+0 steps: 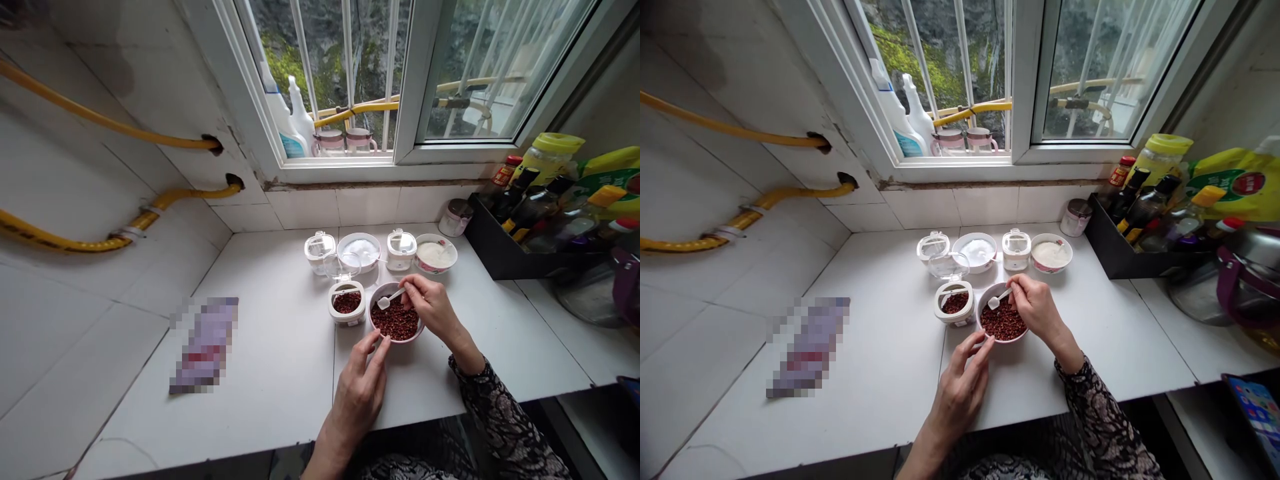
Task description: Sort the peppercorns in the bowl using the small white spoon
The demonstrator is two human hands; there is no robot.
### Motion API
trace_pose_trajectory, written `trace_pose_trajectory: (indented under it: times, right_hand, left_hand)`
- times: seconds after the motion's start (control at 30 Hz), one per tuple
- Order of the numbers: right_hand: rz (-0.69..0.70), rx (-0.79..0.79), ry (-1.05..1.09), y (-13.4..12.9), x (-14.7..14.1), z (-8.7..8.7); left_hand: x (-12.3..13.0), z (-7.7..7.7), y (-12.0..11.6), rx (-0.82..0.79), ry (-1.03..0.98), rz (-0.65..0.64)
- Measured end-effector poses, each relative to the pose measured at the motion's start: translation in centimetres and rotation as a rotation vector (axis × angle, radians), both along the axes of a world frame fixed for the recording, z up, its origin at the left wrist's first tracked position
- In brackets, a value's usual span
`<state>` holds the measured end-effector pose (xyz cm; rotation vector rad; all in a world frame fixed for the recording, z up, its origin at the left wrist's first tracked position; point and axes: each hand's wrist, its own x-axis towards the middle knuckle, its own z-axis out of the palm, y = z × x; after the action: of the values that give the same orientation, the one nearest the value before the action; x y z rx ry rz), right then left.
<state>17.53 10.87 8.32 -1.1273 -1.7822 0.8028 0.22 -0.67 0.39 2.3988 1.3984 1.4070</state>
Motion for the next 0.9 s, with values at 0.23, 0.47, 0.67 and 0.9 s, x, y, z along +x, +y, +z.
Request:
trace_pose_trajectory:
  times: [0.23,0.47,0.67,0.9]
  right_hand:
    - [0.060,-0.164,-0.005,-0.10,-0.85,-0.77]
    - [0.020,-0.275,0.179,-0.01,-0.36,-0.38]
    - [-0.010,-0.197,0.117,-0.19,-0.44,-0.28]
    - [-0.011,-0.153,0.052,-0.19,-0.58,-0.36]
  left_hand:
    - [-0.05,-0.11,-0.06,-0.010,-0.001,-0.001]
    - [-0.03,0.10,-0.03,-0.012,0.001,0.001]
    - [-0.04,0.15,0.00,-0.003,0.006,0.000]
    - [-0.01,0.10,0.06,0.001,-0.007,-0.008]
